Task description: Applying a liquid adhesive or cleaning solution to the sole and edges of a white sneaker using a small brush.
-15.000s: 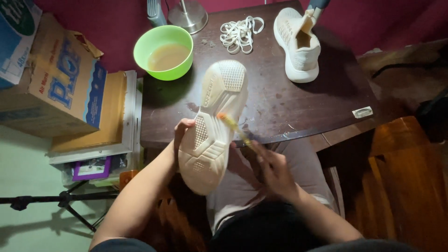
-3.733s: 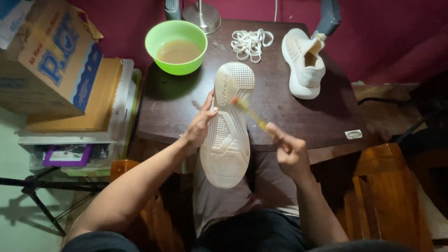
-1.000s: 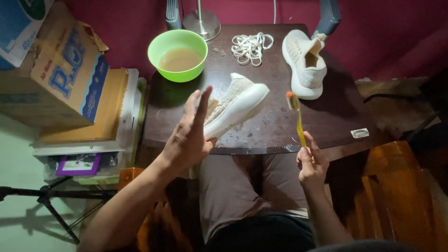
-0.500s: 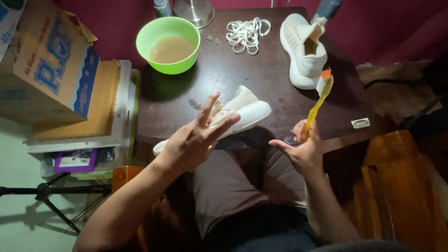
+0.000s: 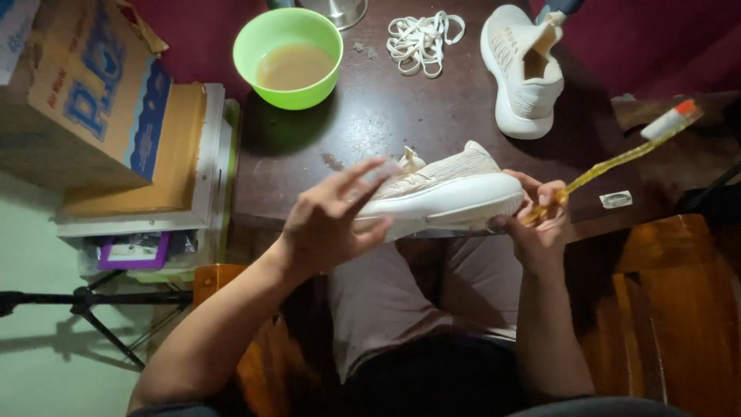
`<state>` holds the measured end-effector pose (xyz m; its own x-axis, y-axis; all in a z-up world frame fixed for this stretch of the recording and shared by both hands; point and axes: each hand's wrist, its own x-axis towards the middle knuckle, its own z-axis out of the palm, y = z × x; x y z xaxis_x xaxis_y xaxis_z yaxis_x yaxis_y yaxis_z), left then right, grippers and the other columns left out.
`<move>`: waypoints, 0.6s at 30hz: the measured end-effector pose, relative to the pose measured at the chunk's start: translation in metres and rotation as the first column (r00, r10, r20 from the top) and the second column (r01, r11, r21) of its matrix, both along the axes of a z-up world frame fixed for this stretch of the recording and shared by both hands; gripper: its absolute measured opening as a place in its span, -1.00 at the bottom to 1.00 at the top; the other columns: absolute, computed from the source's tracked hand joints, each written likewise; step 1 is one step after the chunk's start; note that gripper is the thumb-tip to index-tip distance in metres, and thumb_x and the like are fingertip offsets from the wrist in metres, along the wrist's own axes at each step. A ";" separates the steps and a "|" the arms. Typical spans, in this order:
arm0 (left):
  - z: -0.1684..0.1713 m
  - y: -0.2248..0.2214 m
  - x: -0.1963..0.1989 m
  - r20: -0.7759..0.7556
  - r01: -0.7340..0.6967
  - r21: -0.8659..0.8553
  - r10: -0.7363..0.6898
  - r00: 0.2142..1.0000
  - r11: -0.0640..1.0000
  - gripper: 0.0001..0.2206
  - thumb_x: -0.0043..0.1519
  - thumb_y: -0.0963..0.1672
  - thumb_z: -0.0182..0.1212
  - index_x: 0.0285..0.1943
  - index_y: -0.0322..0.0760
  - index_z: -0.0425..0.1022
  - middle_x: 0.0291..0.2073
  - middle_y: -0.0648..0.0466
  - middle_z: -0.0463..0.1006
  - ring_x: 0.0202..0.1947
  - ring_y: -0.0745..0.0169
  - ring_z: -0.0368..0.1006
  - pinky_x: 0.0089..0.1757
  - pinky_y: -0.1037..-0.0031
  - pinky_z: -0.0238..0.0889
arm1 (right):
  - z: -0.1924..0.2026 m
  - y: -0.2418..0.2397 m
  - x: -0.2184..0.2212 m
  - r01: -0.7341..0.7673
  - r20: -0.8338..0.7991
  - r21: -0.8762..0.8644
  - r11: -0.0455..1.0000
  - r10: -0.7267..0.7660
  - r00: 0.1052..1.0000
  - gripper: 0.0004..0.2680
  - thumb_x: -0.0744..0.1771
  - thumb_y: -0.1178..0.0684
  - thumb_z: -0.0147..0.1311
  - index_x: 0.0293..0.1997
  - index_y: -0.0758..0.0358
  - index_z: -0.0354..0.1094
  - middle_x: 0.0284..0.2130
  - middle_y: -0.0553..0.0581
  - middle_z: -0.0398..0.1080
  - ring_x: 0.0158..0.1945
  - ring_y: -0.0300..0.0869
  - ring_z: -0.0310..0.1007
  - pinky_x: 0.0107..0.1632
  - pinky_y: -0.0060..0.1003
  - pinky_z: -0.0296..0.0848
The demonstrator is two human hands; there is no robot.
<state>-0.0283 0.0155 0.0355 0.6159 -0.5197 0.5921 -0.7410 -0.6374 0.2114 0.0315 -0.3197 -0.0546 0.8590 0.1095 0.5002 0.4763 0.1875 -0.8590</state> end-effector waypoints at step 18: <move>-0.021 0.048 0.044 -0.242 -0.011 -0.320 -0.071 0.968 0.947 -0.64 -0.12 -0.20 0.52 -0.10 -0.16 0.66 -0.31 0.04 0.65 -0.27 -0.07 0.59 -0.11 0.23 0.43 | -0.021 0.001 0.007 0.251 -0.189 0.173 0.952 -0.218 0.958 -0.59 0.22 0.41 0.22 -0.26 -0.01 -0.05 -0.07 0.12 0.42 0.01 -0.19 0.47 -0.02 -0.36 0.52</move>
<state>0.0157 0.0637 0.0147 0.7505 -0.3512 0.5599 -0.6573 -0.4855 0.5764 0.0386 -0.3189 -0.0752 0.9209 -0.1896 0.3405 0.3813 0.2579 -0.8877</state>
